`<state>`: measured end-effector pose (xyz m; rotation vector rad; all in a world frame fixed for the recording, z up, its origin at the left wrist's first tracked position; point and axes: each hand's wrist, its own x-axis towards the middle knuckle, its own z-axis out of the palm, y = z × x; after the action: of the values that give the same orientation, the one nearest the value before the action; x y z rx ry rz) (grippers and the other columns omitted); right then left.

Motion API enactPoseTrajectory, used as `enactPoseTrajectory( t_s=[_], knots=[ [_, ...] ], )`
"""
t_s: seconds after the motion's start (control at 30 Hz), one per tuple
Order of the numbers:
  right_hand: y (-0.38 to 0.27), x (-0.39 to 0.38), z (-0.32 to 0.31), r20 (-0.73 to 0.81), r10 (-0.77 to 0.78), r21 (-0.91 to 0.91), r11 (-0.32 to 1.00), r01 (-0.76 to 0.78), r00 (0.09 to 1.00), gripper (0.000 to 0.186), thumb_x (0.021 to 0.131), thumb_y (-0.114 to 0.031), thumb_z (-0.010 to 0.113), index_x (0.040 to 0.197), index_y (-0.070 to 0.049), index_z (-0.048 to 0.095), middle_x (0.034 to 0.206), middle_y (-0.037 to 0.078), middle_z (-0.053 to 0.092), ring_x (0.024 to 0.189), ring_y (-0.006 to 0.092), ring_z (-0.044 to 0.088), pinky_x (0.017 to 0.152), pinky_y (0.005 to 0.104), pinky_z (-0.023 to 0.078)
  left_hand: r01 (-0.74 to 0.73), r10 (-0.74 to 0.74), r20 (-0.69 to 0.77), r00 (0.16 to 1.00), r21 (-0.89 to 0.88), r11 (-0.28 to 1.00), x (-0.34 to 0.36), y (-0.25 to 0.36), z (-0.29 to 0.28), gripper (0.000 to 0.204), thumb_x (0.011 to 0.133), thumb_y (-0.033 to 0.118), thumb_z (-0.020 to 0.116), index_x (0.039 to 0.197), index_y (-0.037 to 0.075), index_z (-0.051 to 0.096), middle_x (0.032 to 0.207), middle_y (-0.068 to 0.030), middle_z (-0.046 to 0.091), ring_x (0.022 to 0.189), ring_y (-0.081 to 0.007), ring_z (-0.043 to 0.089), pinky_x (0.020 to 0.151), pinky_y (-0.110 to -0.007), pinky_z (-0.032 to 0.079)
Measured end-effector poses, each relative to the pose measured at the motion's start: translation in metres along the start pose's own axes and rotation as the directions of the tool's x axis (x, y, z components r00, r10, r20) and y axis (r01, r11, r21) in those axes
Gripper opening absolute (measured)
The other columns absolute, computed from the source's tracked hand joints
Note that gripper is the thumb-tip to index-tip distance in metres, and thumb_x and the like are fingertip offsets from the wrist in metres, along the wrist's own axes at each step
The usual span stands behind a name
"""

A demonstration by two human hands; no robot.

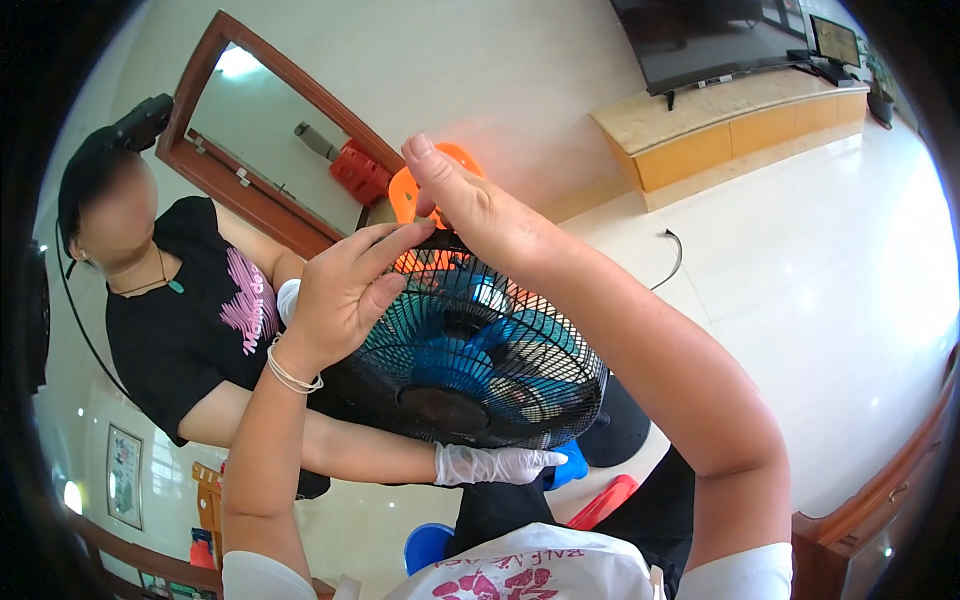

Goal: Repairing or reassembling the cage of an electric floor fan.

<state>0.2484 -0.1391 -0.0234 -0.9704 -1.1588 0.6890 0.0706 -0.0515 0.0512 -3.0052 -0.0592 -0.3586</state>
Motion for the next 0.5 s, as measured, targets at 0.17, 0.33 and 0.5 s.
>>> enactPoseTrajectory(
  t_s=[0.17,0.33,0.5],
  knots=[
    [-0.004,-0.003,0.001,-0.083,0.018,0.109,0.994,-0.009,0.996,0.097,0.087,-0.08,0.023,0.139,0.0,0.042,0.1,0.01,0.048,0.097,0.0208,0.045,0.093,0.0328,0.037,0.017,-0.018,-0.029,0.999,-0.046,0.999,0.002,0.0,0.002,0.047,0.098,0.041,0.047,0.131,0.008,0.057,0.114,-0.0163,0.064,0.098,-0.0316,0.064,0.084,-0.035,0.05],
    [-0.008,-0.006,0.0,-0.126,0.047,0.293,0.956,-0.008,0.991,0.077,0.093,-0.065,0.035,0.132,-0.001,0.049,0.09,0.003,0.049,0.078,0.0124,0.043,0.075,0.0259,0.038,-0.034,0.03,-0.126,0.992,-0.035,0.999,0.003,-0.002,0.007,0.043,0.094,0.04,0.053,0.129,0.016,0.059,0.101,-0.0101,0.065,0.081,-0.0292,0.064,0.07,-0.037,0.051],
    [0.006,0.001,-0.005,-0.245,0.145,0.637,0.769,0.047,0.959,0.048,0.092,-0.041,0.044,0.118,-0.001,0.055,0.08,0.0,0.049,0.065,0.0093,0.039,0.061,0.024,0.035,-0.058,0.051,-0.132,0.99,-0.048,0.997,0.003,-0.005,0.004,0.04,0.095,0.037,0.054,0.125,0.012,0.06,0.105,-0.0123,0.066,0.085,-0.0315,0.065,0.072,-0.036,0.051]
  ],
)
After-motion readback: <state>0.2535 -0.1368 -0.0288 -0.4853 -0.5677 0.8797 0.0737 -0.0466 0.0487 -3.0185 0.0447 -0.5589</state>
